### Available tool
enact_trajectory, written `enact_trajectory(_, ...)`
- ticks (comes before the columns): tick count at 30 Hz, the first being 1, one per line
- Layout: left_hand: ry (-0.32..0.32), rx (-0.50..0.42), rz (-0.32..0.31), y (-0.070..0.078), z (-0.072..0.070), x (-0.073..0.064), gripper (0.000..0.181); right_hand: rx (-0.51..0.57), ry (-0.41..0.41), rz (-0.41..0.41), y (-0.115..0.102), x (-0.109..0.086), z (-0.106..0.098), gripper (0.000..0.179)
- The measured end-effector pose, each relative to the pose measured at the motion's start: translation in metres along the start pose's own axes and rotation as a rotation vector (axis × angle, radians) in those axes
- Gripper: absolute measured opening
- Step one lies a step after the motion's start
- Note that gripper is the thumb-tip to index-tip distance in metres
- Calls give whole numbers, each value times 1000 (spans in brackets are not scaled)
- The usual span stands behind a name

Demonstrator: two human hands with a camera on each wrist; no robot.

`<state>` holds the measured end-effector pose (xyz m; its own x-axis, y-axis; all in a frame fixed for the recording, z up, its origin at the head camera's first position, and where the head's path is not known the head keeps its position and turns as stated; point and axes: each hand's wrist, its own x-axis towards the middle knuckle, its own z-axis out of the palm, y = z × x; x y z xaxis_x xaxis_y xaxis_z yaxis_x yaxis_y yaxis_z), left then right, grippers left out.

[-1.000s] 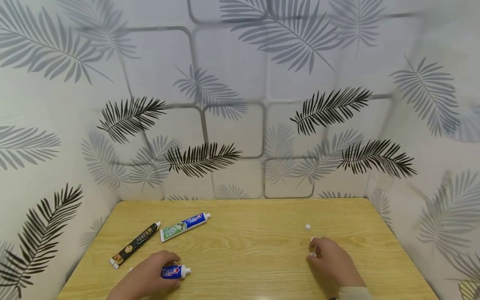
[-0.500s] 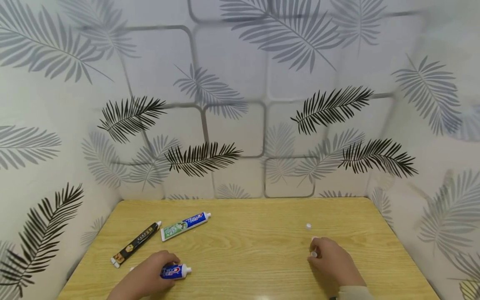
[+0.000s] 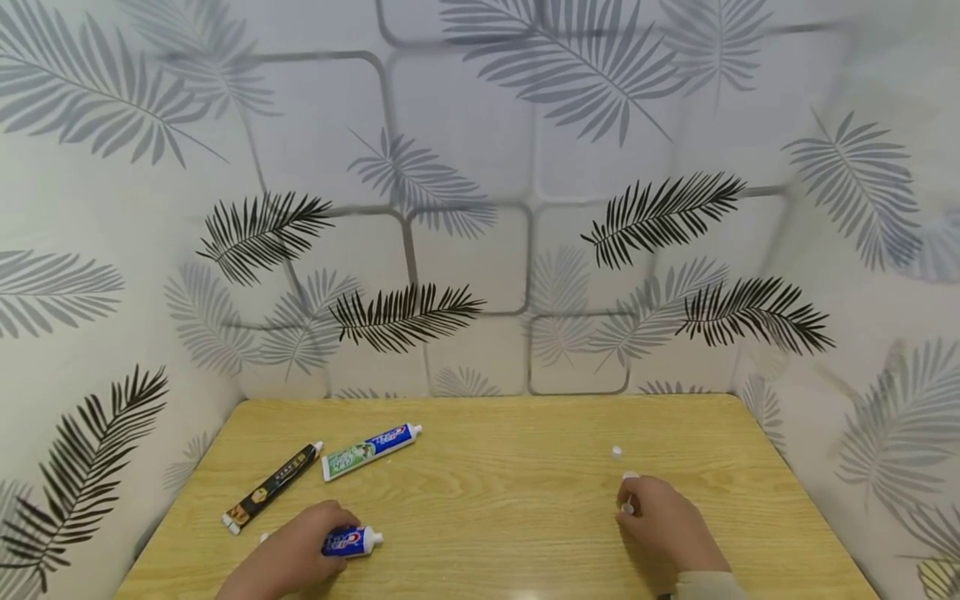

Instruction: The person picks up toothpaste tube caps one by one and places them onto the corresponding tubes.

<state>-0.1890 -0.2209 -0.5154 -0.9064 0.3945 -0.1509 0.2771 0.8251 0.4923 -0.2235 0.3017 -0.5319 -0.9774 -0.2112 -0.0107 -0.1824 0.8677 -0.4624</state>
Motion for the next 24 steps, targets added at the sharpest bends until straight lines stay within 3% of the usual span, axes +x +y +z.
enact_trajectory(11, -12, 21, -8, 2, 0, 1, 39, 24, -8, 7, 0, -2, 0, 13)
enact_trajectory(24, -33, 4, -16, 6, -1, 3, 42, 6, 62, -57, 0, -5, 5, 11)
